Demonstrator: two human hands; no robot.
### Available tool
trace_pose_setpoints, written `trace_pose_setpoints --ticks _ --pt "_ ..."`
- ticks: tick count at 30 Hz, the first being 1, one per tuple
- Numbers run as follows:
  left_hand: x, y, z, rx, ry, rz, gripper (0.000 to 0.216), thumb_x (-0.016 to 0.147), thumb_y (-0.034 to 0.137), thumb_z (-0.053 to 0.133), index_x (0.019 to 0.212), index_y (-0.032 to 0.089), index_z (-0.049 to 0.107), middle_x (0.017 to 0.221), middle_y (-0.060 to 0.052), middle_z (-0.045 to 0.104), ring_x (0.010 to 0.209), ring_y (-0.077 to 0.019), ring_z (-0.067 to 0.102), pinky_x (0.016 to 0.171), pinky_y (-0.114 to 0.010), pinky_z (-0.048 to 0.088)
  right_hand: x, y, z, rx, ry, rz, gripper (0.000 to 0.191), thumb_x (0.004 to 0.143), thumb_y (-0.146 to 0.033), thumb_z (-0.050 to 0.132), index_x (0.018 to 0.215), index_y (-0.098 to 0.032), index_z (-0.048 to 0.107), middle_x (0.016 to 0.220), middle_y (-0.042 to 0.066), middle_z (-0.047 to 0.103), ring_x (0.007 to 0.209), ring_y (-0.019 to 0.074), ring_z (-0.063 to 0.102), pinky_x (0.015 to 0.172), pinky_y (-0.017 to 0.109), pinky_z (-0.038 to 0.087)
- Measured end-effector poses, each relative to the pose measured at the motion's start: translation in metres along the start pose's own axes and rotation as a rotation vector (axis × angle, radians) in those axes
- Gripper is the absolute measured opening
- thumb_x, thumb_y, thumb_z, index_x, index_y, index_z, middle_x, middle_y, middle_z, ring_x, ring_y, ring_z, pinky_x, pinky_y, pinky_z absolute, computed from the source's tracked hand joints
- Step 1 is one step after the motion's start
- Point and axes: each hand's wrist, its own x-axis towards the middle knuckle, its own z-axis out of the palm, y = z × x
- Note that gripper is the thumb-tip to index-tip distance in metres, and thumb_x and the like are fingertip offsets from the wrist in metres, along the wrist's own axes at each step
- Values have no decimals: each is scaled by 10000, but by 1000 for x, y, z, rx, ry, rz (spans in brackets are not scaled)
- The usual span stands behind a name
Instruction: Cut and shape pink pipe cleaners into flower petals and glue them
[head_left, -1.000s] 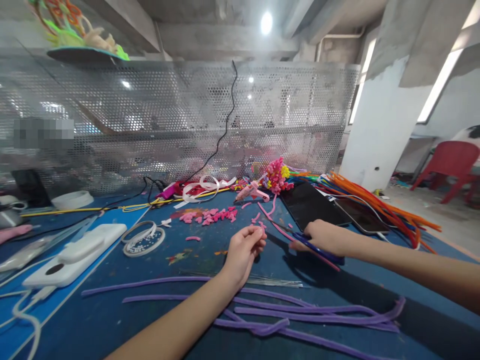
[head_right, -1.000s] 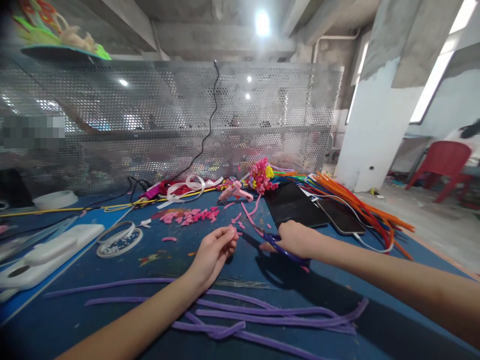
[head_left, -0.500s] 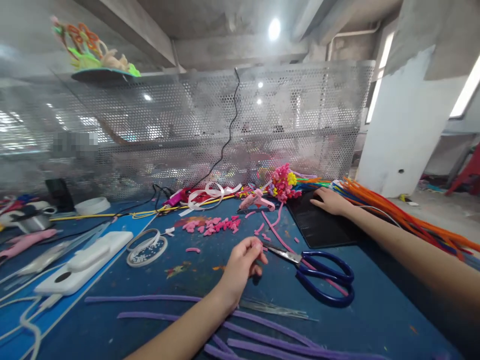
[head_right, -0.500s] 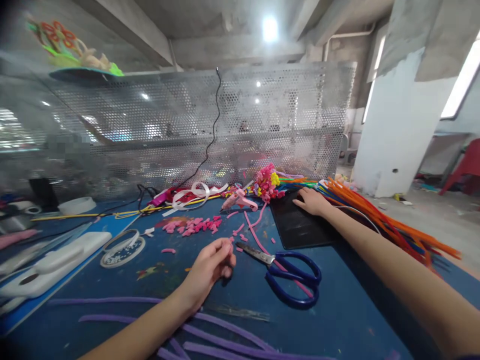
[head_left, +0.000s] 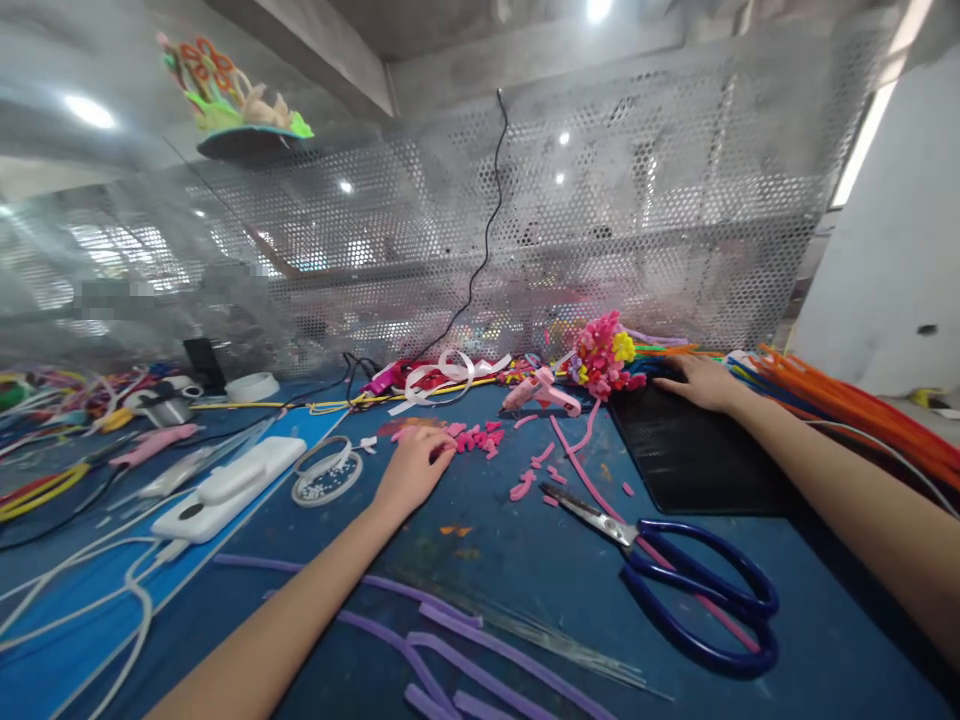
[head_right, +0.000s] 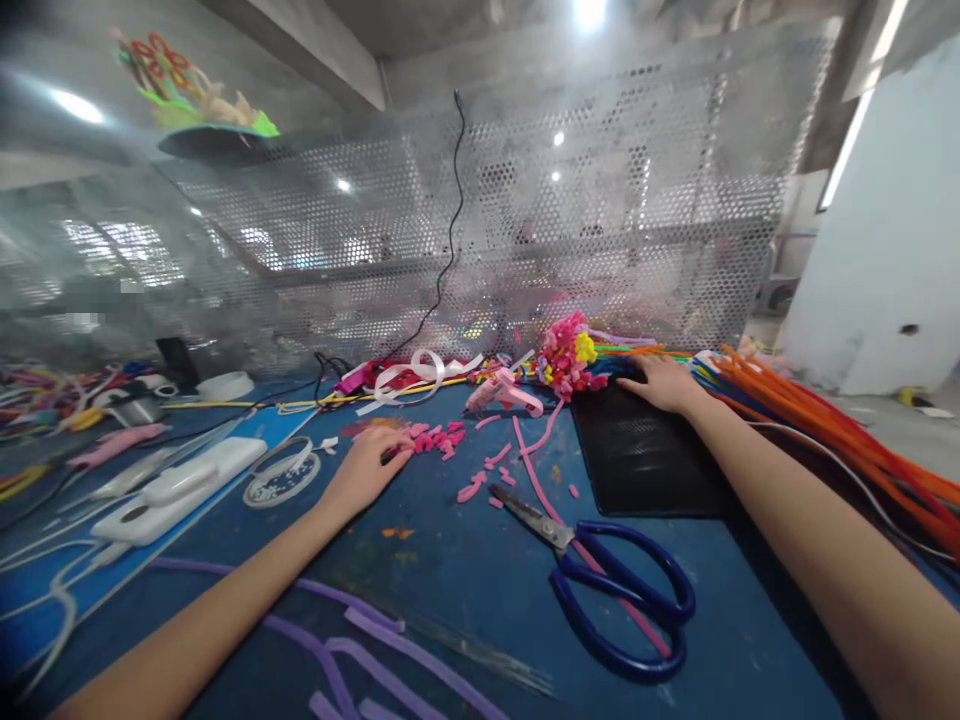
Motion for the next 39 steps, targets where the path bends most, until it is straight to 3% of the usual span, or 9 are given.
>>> trace_pose_setpoints --ticks 8,15,21,23,26,30,34,39 --pt "-2 7 4 65 -22 38 210 823 311 446 903 195 603 928 -53 581 944 -219 511 865 -373 371 2 0 3 -120 -8 88 529 780 -525 432 1025 -71 546 968 167 603 884 283 544 776 366 404" --pt "-2 32 -6 107 25 179 204 856 273 412 890 176 588 1023 -69 528 1023 -205 453 927 -361 328 -16 -24 -19 -242 41 98 472 843 -441 365 1055 -59 544 1058 201 538 1003 280 486 799 334 350" --pt "-9 73 -7 8 -209 298 213 878 293 388 948 208 570 991 -29 570 956 -168 506 873 -322 382 -45 -74 -46 -325 49 158 282 825 -288 399 884 -102 603 913 157 587 901 244 539 682 301 357" --pt "-13 83 -1 -9 -270 327 211 871 302 408 1001 227 555 1007 -24 572 953 -171 513 852 -320 399 -57 -100 -55 -290 50 127 258 822 -295 397 837 -143 605 880 117 607 845 230 557 630 283 358" --pt "-17 91 9 -15 -292 349 206 877 255 396 1000 229 559 973 -25 584 929 -172 522 814 -314 418 -72 -145 -61 -121 -79 10 227 813 -347 424 813 -199 597 822 48 628 733 181 576 561 244 347" --pt "-18 89 17 -65 -246 304 205 871 168 386 944 213 573 930 -28 589 909 -166 525 796 -305 424 -75 -190 -55 -102 -152 -192 193 834 -281 420 892 -174 569 851 66 623 741 177 578 567 239 367" --pt "-18 86 18 -117 -169 266 227 837 90 398 901 204 584 936 -33 564 922 -165 513 835 -321 409 -59 -204 -45 -141 -155 -314 169 821 -149 444 935 -142 568 957 111 598 885 221 550 653 267 389" --pt "-21 97 10 -241 -41 192 166 833 181 442 915 205 584 1016 -42 549 1008 -185 492 905 -357 381 -56 -213 -56 -148 -146 -500 147 866 -167 430 941 -154 555 947 89 593 929 205 523 762 297 372"
